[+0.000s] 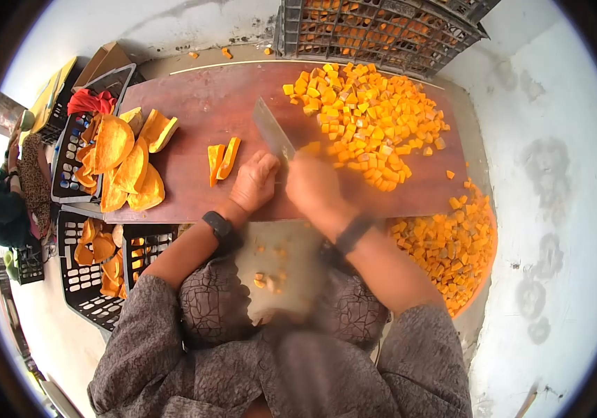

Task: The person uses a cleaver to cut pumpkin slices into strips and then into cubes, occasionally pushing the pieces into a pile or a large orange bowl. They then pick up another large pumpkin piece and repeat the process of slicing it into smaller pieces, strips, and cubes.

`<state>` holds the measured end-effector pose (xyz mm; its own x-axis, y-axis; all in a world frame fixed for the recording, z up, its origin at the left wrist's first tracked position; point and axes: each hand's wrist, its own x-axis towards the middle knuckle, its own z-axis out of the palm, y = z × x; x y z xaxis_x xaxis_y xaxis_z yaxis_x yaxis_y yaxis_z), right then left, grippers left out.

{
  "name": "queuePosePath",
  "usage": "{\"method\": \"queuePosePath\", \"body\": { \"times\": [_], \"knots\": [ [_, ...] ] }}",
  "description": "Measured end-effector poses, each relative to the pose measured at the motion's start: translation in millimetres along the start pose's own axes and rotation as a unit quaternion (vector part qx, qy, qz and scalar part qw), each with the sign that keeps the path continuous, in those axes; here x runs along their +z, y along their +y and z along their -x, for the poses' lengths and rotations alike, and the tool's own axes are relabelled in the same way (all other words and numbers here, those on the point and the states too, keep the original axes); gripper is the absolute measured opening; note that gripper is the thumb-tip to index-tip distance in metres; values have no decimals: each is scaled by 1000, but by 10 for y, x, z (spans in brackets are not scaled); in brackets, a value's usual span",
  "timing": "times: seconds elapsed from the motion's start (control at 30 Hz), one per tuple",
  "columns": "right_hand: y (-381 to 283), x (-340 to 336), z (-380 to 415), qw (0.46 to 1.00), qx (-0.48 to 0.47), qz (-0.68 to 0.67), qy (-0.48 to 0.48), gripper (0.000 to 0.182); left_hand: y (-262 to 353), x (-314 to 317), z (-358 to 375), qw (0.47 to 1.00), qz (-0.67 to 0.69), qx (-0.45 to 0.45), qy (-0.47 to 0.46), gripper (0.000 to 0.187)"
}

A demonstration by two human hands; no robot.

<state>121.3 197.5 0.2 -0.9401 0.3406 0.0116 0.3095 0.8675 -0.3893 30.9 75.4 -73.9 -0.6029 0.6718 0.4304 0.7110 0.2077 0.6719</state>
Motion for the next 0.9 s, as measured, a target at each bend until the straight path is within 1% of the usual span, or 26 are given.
{"method": "queuePosePath", "body": {
  "times": [0.07, 0.17, 0.23, 0.33, 0.4, 0.47, 0.57, 0.6, 0.63, 0.7, 0.73, 0.77, 0.83, 0.9],
  "knots": [
    [-37, 43, 36, 1000, 21, 2, -9, 19, -10, 18, 65, 1000, -6, -1, -8, 14],
    [-32, 21, 7, 1000, -4, -15, 5, 20, 11, 7, 42, 1000, 6, -22, 4, 12],
    [34, -109, 37, 999, 24, -12, -40, 19, -48, 43, 45, 999, 1, -11, 37, 12],
    [70, -177, 184, 999, -5, 0, -38, 17, -12, 54, 47, 999, -12, -46, 15, 14],
    [48, -136, 156, 999, -24, -4, -38, 17, 5, 50, 14, 999, -2, -41, 7, 13],
    [-35, -53, 68, 999, -9, 27, -25, 15, 5, 42, 83, 999, 6, -41, -9, 13],
    [18, 96, -145, 1000, 12, 17, -4, 14, 32, 4, 21, 1000, 3, -21, -2, 10],
    [-6, 89, -182, 999, 36, 7, -15, 18, 30, 5, 20, 1000, -4, -14, -5, 10],
    [8, 85, -205, 999, 31, 9, -9, 18, 24, 6, 31, 1000, -12, -7, -9, 9],
    [68, 86, -240, 998, 38, -36, 44, 22, 20, 7, 65, 1000, -15, -1, -11, 11],
    [99, 84, -275, 996, 59, -49, 53, 25, -5, -3, 43, 1000, -16, 2, -19, 12],
    [162, 79, -312, 996, 56, -48, 55, 25, -41, 3, 30, 1000, -17, 3, -15, 12],
    [251, 31, -329, 991, 112, -34, 64, 25, -57, 23, 72, 1000, -5, -2, -14, 16],
    [388, -45, -301, 989, 126, -23, 70, 22, -73, 27, 65, 1000, 7, -2, -11, 16]
  ]
}}
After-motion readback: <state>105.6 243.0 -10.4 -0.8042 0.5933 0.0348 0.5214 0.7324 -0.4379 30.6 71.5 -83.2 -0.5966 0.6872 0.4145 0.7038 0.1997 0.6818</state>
